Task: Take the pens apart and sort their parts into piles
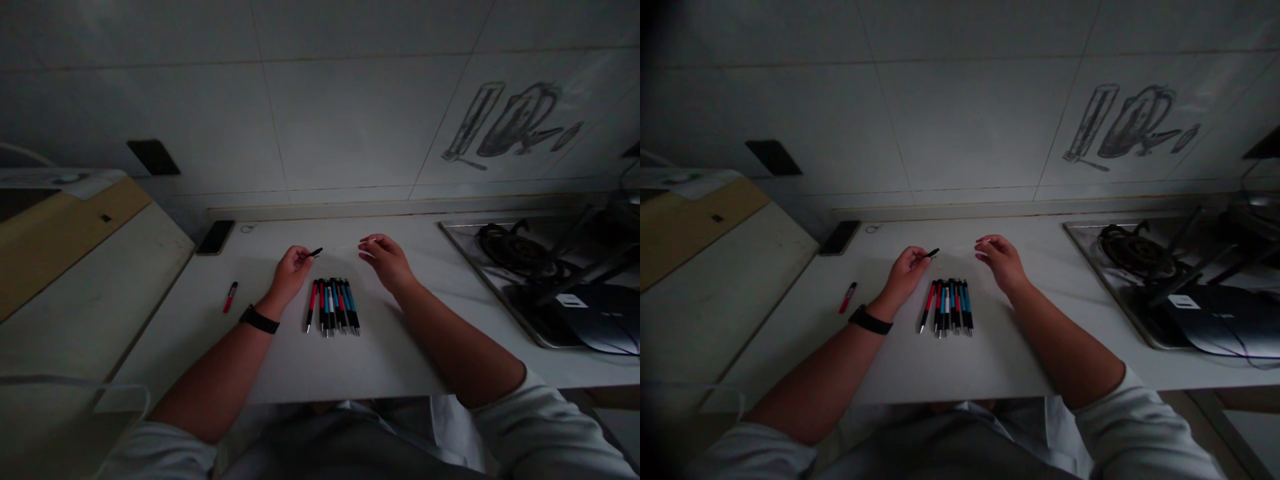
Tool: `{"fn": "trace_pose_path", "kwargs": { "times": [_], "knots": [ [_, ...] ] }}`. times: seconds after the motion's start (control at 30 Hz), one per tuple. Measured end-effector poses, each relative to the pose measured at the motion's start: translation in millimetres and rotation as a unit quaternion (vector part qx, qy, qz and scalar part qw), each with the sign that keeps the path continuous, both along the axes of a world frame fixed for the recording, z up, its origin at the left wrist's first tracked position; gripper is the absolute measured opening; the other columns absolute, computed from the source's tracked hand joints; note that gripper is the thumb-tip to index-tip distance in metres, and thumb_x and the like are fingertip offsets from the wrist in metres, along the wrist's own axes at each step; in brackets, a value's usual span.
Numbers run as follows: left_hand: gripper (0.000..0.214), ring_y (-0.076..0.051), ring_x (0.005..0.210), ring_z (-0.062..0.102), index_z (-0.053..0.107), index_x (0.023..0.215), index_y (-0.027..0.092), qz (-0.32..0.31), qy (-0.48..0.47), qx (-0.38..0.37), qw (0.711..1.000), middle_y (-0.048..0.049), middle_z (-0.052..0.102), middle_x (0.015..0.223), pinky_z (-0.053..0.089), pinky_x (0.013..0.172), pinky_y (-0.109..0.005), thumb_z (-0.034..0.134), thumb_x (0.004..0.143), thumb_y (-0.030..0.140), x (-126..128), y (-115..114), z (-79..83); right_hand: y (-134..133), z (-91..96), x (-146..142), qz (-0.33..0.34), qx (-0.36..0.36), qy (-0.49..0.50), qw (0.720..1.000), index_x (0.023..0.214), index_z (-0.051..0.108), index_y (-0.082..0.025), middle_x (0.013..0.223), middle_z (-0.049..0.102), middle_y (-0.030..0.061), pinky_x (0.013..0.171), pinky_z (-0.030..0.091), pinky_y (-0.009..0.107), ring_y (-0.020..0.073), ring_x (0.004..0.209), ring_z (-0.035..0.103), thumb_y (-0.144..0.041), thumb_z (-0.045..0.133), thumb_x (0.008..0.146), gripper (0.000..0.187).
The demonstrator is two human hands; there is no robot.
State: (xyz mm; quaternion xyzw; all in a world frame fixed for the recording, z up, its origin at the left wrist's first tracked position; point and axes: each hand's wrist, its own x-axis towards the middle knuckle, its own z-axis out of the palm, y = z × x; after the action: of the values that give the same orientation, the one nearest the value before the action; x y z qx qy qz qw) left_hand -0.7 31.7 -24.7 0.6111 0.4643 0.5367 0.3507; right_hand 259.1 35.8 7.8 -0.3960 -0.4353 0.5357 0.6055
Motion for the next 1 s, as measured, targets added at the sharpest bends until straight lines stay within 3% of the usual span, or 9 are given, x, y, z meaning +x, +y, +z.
{"fn": "trace_pose_path", "kwargs": {
  "times": [0.17,0.3,0.4,0.47,0.57,0.7,0.87,1.0],
  "knots": [
    [0.017,-0.018,0.090,0.066,0.062,0.098,0.020,0.033,-0.009,-0.003,0.999,-0.0044,0.068,0.096,0.051,0.083,-0.030,0.071,0.086,0.028,-3,5,-2.4,22,25.8,36,-0.092,0.077,-0.055,0.991,0.095,0.063,-0.027,0.095,0.067,-0.0001,0.085,0.057,0.034,0.0143,0.086,0.066,-0.046,0.077,0.079,0.029],
    [0.018,-0.018,0.091,0.066,0.063,0.100,0.020,0.031,-0.001,0.001,1.000,-0.0047,0.068,0.096,0.051,0.084,-0.031,0.070,0.087,0.030,-2,5,-4.8,50,40.6,45,-0.070,0.090,-0.163,0.980,0.108,0.062,-0.028,0.088,0.066,-0.0007,0.078,0.057,0.033,0.0145,0.079,0.064,-0.041,0.071,0.085,0.028],
    [0.018,-0.018,0.091,0.066,0.063,0.100,0.020,0.025,0.005,-0.002,1.000,-0.0048,0.068,0.097,0.051,0.085,-0.031,0.070,0.087,0.030,-1,6,-6.5,77,41.4,36,-0.068,0.095,-0.244,0.963,0.110,0.058,-0.027,0.081,0.065,-0.0021,0.073,0.055,0.032,0.0144,0.070,0.063,-0.033,0.069,0.086,0.027],
    [0.017,-0.018,0.091,0.066,0.062,0.099,0.020,0.023,0.003,-0.006,1.000,-0.0046,0.068,0.097,0.051,0.084,-0.031,0.070,0.087,0.030,-1,7,-8.1,94,36.6,26,-0.075,0.078,-0.339,0.935,0.107,0.059,-0.025,0.078,0.066,-0.0015,0.072,0.053,0.031,0.0153,0.070,0.064,-0.028,0.067,0.088,0.021],
    [0.018,-0.017,0.091,0.066,0.062,0.099,0.020,0.017,-0.004,-0.005,1.000,-0.0039,0.068,0.096,0.051,0.082,-0.029,0.070,0.087,0.030,-1,9,-10.9,110,23.5,9,-0.075,0.044,-0.491,0.867,0.105,0.065,-0.023,0.085,0.072,0.0028,0.078,0.052,0.031,0.0176,0.079,0.067,-0.025,0.067,0.089,0.016],
    [0.018,-0.017,0.091,0.066,0.062,0.098,0.020,0.011,-0.008,-0.007,1.000,-0.0035,0.068,0.097,0.050,0.082,-0.029,0.070,0.087,0.031,0,9,-12.7,116,0.8,-6,-0.050,0.029,-0.610,0.790,0.109,0.071,-0.023,0.102,0.077,0.0070,0.086,0.050,0.032,0.0211,0.094,0.069,-0.025,0.068,0.090,0.019],
    [0.017,-0.017,0.089,0.066,0.062,0.097,0.020,0.000,-0.010,-0.015,1.000,-0.0033,0.068,0.096,0.050,0.080,-0.028,0.071,0.086,0.030,2,7,-10.7,116,-21.0,-11,-0.016,0.019,-0.661,0.750,0.120,0.071,-0.023,0.113,0.077,0.0105,0.092,0.049,0.033,0.0234,0.104,0.069,-0.026,0.063,0.094,0.028],
    [0.016,-0.016,0.087,0.065,0.062,0.097,0.021,-0.002,-0.007,-0.012,1.000,-0.0030,0.069,0.095,0.050,0.080,-0.029,0.071,0.087,0.029,2,6,-9.0,117,-26.1,-13,-0.017,0.013,-0.680,0.733,0.121,0.072,-0.023,0.117,0.076,0.0130,0.093,0.049,0.034,0.0252,0.108,0.069,-0.028,0.062,0.094,0.029]
  ]
}}
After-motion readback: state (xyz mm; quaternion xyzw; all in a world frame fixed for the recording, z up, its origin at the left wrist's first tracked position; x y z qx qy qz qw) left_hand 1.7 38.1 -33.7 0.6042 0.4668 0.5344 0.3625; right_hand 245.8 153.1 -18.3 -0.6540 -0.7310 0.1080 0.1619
